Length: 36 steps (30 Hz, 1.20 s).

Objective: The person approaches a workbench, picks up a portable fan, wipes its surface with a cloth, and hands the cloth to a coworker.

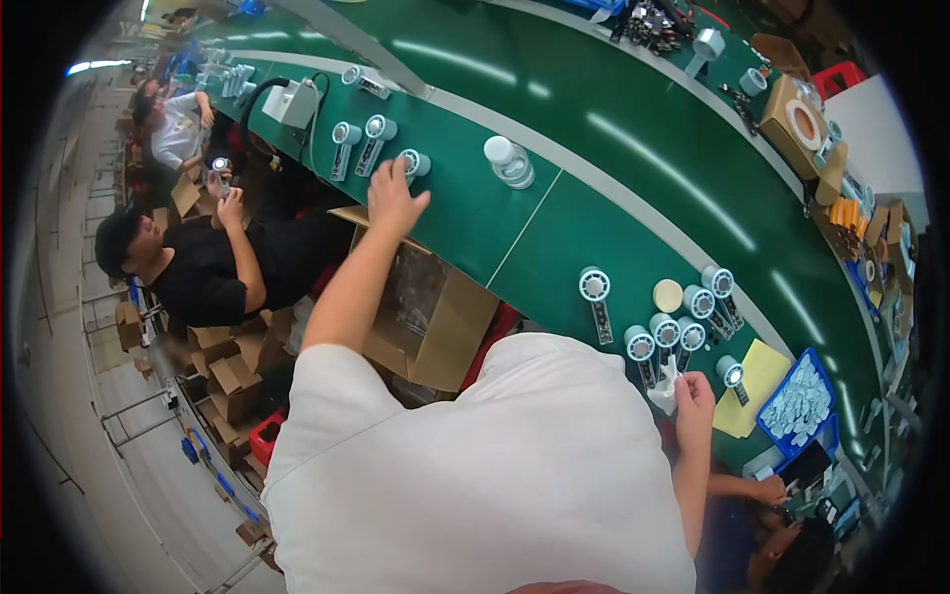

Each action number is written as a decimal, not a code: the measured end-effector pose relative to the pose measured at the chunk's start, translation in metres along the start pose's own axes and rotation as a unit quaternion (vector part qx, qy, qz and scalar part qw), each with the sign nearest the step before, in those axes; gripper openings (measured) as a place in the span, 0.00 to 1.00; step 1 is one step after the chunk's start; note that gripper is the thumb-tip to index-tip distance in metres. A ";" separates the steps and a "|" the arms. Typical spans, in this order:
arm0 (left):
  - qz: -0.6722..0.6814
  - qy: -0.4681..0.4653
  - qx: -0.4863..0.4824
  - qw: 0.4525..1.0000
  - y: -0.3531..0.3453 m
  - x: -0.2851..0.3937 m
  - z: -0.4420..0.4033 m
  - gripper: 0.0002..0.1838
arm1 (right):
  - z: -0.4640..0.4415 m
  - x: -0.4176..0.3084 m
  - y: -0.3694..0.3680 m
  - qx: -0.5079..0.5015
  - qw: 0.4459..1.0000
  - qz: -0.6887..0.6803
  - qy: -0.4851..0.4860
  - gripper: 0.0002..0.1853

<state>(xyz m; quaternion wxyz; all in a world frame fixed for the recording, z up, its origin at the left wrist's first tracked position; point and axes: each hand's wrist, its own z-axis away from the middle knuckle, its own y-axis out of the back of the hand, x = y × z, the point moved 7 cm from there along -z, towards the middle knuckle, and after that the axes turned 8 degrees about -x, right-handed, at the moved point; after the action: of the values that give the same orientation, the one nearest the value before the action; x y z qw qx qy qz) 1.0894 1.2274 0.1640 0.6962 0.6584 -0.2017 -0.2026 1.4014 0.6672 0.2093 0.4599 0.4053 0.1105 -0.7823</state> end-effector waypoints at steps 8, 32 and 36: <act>0.125 0.077 -0.195 0.970 -0.051 -0.036 -0.082 0.36 | 0.003 -0.043 -0.032 0.039 0.998 0.038 -0.031 0.05; 0.440 -0.222 -0.129 0.861 0.143 0.231 0.163 0.32 | -0.001 -0.029 -0.006 -0.063 0.989 0.039 0.128 0.05; 0.413 -0.244 -0.102 0.872 0.158 0.256 0.181 0.32 | 0.012 -0.023 0.001 -0.058 0.990 0.011 0.132 0.05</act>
<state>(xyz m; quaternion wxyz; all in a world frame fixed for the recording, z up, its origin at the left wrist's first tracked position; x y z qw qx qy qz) 1.2071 0.9445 0.3345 0.7080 0.3704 -0.5971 -0.0706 1.4015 0.6745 0.2340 0.4724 0.4791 0.2106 -0.7092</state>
